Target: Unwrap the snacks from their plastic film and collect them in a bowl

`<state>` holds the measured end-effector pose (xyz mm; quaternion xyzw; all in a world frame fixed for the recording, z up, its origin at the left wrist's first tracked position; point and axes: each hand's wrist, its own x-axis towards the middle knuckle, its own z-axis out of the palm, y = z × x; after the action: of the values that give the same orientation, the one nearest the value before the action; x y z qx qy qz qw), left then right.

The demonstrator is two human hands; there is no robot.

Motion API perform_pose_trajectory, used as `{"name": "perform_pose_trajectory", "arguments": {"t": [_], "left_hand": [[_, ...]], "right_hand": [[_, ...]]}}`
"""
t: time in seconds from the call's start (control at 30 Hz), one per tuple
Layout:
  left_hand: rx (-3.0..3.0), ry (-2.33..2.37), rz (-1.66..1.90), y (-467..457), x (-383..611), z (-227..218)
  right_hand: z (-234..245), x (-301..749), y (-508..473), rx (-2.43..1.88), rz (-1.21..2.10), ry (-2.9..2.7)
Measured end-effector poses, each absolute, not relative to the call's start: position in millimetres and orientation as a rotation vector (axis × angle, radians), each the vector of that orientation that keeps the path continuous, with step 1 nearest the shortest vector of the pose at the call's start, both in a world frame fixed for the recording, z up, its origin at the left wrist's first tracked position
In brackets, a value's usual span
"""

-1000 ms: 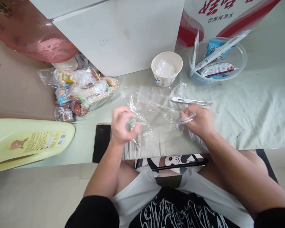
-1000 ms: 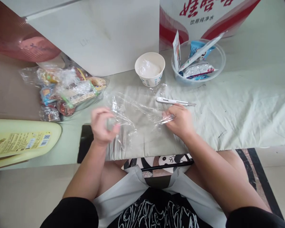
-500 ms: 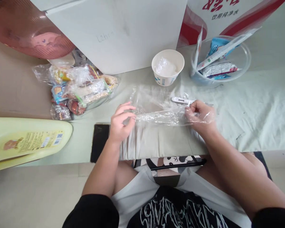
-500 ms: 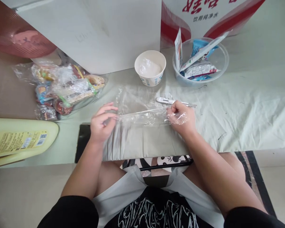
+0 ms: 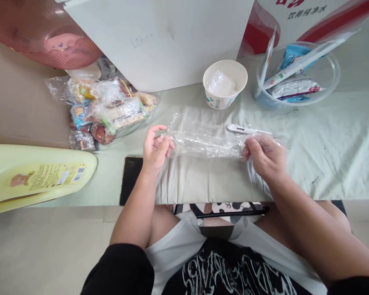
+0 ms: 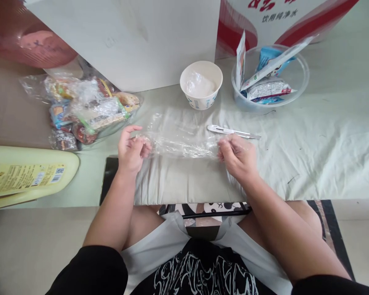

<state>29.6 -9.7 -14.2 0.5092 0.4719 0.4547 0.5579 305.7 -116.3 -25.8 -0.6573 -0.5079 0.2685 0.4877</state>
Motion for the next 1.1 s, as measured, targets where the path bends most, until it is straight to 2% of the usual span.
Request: {"name": "perform_pose_trajectory", "arguments": {"t": [0.13,0.37,0.57,0.77,0.93,1.1], "left_hand": [[1.238,1.069,0.913,-11,30,-14],[1.319,1.212,1.170,-12,36,-18],[1.339,1.304,1.057,-17,31,-18],[1.325,1.183,0.814,-14,29,-22],[1.376,1.160,0.899,-9,31,-27],[1.512,1.171,0.908,-7,27,-29]], "right_hand": [[-27,304,-111,-1.663,0.798,-1.071],[-25,305,-111,-1.702,0.770,-1.168],[-22,299,-112,-1.747,0.646,-1.192],[-23,306,-107,-1.873,0.648,-1.055],[-27,310,-104,-1.900,0.796,-1.218],[-28,307,-108,-1.816,0.790,-1.310]]}}
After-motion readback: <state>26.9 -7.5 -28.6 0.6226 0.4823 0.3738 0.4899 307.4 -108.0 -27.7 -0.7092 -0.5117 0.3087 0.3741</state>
